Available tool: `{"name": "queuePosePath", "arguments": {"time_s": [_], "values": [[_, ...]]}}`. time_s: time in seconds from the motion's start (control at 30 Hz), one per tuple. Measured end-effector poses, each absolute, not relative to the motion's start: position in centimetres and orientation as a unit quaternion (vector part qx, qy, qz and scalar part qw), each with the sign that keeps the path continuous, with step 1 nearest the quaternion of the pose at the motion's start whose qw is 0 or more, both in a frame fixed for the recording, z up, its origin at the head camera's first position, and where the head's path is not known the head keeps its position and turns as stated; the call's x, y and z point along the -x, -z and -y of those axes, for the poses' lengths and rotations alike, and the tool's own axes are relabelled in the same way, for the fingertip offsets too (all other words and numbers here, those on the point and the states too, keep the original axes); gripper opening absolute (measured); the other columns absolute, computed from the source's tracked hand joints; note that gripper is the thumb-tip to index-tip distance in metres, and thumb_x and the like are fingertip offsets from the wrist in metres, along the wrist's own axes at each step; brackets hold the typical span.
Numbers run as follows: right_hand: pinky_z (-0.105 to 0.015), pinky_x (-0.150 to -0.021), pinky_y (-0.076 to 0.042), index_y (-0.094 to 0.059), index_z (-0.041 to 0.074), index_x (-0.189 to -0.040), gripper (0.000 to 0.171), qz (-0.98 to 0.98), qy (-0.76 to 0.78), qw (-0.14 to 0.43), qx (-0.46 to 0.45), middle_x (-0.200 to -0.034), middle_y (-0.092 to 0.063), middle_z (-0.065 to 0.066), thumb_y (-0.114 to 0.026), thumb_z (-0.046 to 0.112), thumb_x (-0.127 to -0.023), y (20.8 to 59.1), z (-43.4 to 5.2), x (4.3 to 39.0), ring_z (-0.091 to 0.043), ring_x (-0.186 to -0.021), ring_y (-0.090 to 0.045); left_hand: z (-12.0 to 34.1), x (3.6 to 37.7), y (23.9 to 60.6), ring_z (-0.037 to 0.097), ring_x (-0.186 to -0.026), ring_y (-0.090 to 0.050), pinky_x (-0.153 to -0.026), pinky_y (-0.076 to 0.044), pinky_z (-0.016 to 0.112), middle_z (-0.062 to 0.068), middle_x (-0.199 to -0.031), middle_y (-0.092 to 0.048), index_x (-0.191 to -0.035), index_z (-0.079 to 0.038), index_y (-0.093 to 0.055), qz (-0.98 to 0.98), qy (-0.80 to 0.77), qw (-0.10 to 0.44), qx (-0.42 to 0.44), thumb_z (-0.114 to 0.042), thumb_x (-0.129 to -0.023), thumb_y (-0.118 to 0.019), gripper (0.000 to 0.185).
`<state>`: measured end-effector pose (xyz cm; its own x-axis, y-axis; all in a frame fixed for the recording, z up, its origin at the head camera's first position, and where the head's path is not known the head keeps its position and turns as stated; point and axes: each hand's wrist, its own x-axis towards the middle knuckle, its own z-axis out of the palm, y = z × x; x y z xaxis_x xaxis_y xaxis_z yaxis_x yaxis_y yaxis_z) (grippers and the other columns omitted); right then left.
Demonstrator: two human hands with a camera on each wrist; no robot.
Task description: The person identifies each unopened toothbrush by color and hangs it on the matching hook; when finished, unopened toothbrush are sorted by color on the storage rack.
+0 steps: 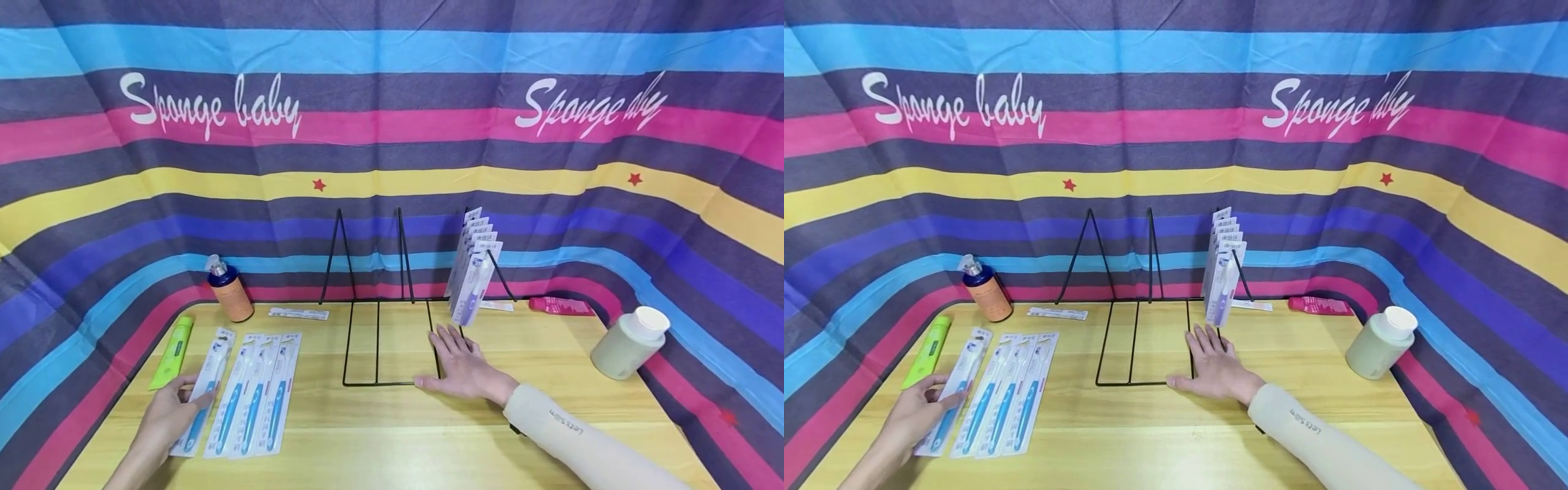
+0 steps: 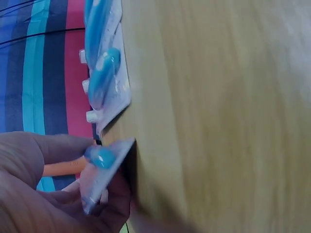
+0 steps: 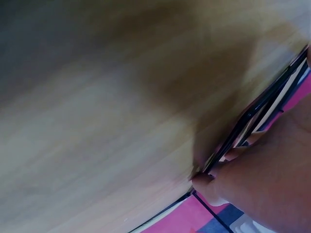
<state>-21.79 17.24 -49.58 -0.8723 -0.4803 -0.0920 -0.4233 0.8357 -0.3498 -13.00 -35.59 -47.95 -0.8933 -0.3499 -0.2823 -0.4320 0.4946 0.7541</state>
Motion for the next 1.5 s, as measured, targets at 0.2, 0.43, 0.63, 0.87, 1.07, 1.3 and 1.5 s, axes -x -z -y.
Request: {"name": "queuePosePath", "arguments": {"time_s": [0.2,0.43,0.63,0.87,1.07,1.3,1.5], "values": [[-0.07,-0.125,-0.017,-0.023,0.0,-0.172,0.112,-0.954,0.161,0.097,0.233,-0.179,-0.013,-0.024,-0.059,0.077,-0.099,49.2,-17.1,21.8,-0.047,-0.163,-0.012,35.0,12.3,46.9,0.023,-0.088,-0.061,-0.063,-0.05,0.031,0.025,-0.115,-0.062,-0.158,0.01,-0.041,-0.864,-0.446,-0.006,0.235,-0.018,-0.107,-0.071,0.065],[-0.07,-0.124,-0.016,-0.023,0.0,-0.173,0.113,-0.953,0.164,0.1,0.233,-0.18,-0.012,-0.023,-0.061,0.077,-0.099,49.2,-17.3,21.7,-0.046,-0.164,-0.011,32.9,11.5,45.3,0.003,-0.084,-0.066,-0.065,-0.055,0.028,0.022,-0.129,-0.071,-0.163,-0.001,-0.042,-0.838,-0.491,-0.067,0.229,-0.022,-0.11,-0.069,0.063],[-0.072,-0.123,-0.017,-0.024,0.0,-0.172,0.112,-0.951,0.174,0.094,0.238,-0.179,-0.012,-0.024,-0.063,0.075,-0.099,49.5,-17.2,21.7,-0.048,-0.163,-0.012,30.9,10.6,44.5,0.003,-0.076,-0.07,-0.06,-0.057,0.026,-0.021,-0.092,-0.074,-0.151,-0.006,-0.053,-0.806,-0.55,-0.118,0.182,-0.02,-0.108,-0.072,0.049],[-0.07,-0.124,-0.016,-0.023,0.0,-0.172,0.113,-0.953,0.17,0.095,0.233,-0.179,-0.012,-0.024,-0.061,0.077,-0.098,49.5,-17.2,21.7,-0.047,-0.164,-0.012,29.0,10.3,43.6,-0.001,-0.083,-0.074,-0.064,-0.058,0.019,-0.022,-0.099,-0.078,-0.138,-0.013,-0.061,-0.763,-0.618,-0.151,0.114,-0.011,-0.105,-0.075,0.036],[-0.07,-0.125,-0.015,-0.022,0.001,-0.173,0.113,-0.952,0.172,0.093,0.234,-0.18,-0.011,-0.022,-0.061,0.077,-0.099,49.4,-17.3,21.7,-0.046,-0.164,-0.01,27.3,10.0,43.0,0.001,-0.09,-0.077,-0.068,-0.06,0.021,-0.018,-0.107,-0.08,-0.139,-0.008,-0.061,-0.732,-0.658,-0.16,0.076,-0.007,-0.105,-0.075,0.037],[-0.071,-0.124,-0.017,-0.022,0.001,-0.173,0.114,-0.954,0.165,0.094,0.233,-0.18,-0.011,-0.022,-0.059,0.079,-0.098,49.5,-17.4,21.4,-0.045,-0.165,-0.009,25.1,9.4,42.5,0.007,-0.097,-0.079,-0.07,-0.063,0.025,-0.012,-0.116,-0.08,-0.141,-0.001,-0.061,-0.726,-0.667,-0.166,0.019,0.0,-0.104,-0.073,0.039],[-0.071,-0.124,-0.018,-0.023,0.001,-0.172,0.114,-0.955,0.161,0.087,0.234,-0.18,-0.012,-0.022,-0.058,0.079,-0.098,49.4,-17.3,21.6,-0.045,-0.164,-0.01,23.2,9.0,42.0,0.009,-0.106,-0.078,-0.079,-0.061,0.023,-0.004,-0.122,-0.08,-0.141,0.003,-0.062,-0.72,-0.669,-0.181,-0.037,0.009,-0.103,-0.07,0.04]]}}
